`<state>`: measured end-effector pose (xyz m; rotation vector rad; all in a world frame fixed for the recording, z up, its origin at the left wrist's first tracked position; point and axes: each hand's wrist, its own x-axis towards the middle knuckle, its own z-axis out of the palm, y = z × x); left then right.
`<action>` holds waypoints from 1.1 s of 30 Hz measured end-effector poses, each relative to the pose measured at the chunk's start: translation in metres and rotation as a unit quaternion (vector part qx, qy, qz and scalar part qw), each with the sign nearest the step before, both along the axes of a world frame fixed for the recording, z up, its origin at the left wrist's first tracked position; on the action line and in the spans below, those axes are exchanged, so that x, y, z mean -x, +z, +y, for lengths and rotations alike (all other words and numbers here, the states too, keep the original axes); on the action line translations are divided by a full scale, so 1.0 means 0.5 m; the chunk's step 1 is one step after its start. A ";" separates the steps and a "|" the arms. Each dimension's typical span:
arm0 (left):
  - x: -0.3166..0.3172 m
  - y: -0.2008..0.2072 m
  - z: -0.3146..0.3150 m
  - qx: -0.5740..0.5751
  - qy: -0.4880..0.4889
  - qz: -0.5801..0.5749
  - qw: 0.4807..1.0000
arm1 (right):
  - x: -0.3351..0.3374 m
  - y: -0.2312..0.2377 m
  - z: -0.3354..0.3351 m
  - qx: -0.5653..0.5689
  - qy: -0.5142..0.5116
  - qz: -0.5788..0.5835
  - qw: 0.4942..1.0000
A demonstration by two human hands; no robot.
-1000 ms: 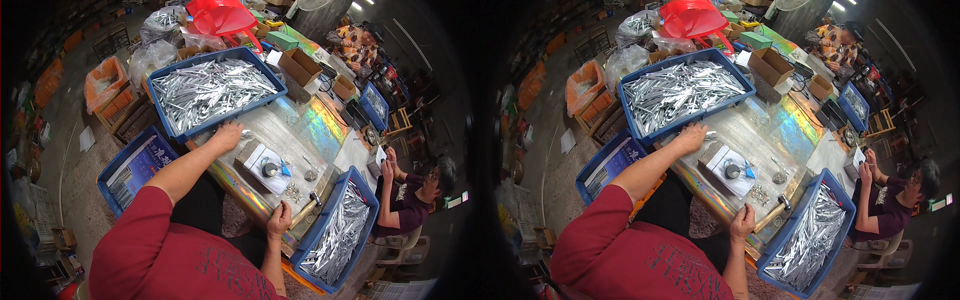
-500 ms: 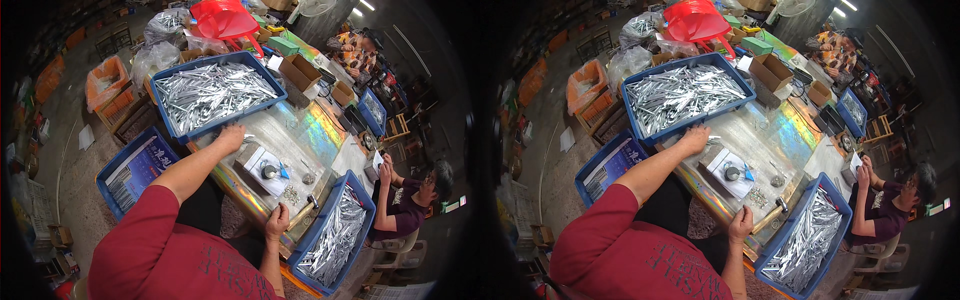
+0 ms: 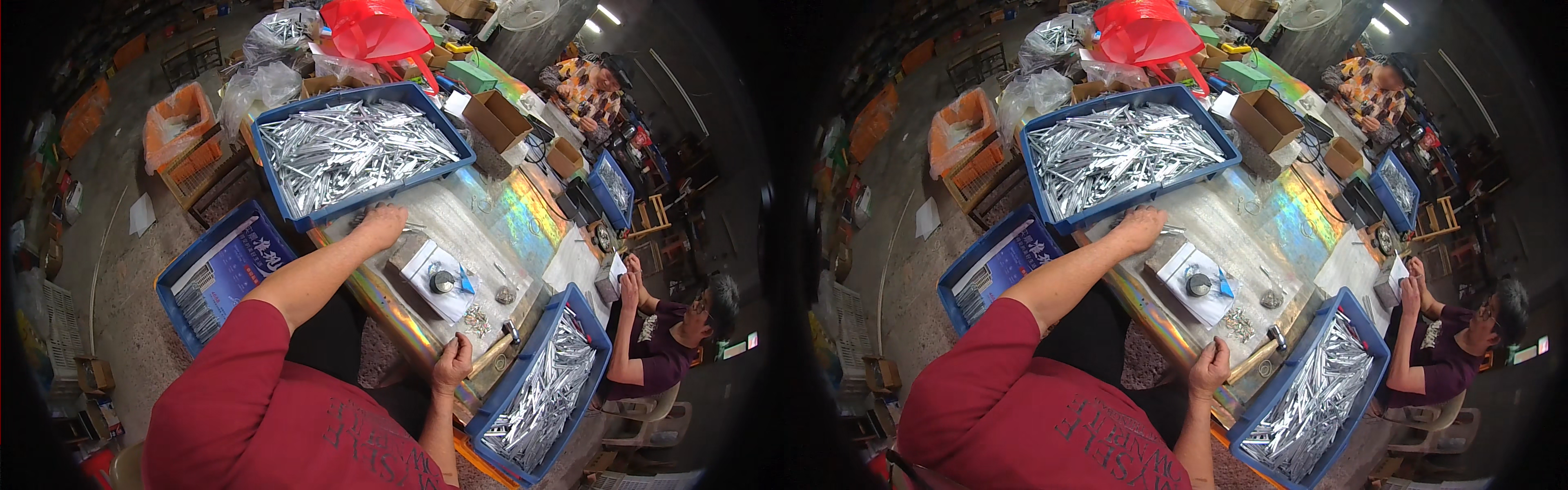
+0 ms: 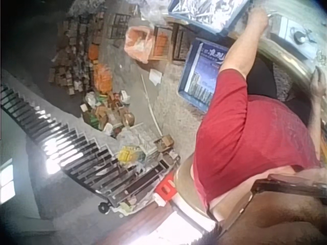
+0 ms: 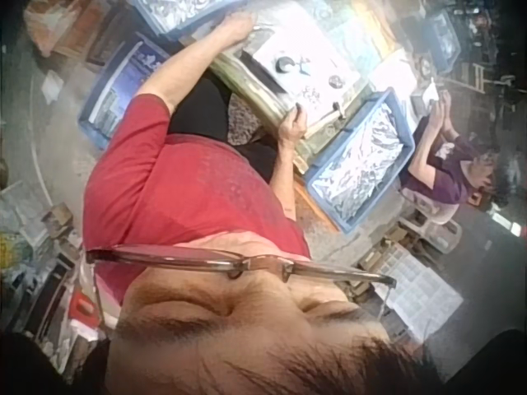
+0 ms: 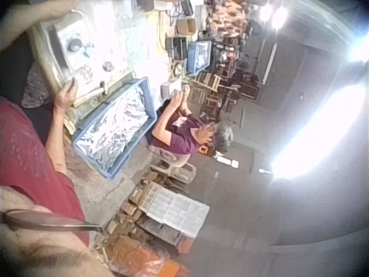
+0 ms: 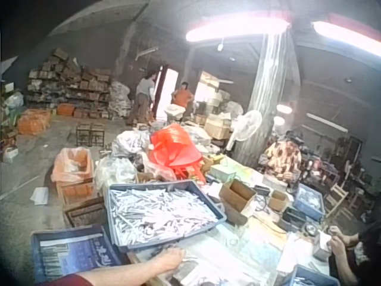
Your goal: The person assembles metal components by picking metal strips and pins from the table, inserting the pins into the strips by hand, and securing them with a hammer on a metal block.
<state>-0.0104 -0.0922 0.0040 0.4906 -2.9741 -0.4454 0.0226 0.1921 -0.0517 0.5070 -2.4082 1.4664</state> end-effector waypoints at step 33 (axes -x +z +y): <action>-0.005 -0.046 0.015 -0.427 -0.038 0.400 0.810 | 0.131 0.176 -0.378 0.020 0.317 -0.059 0.946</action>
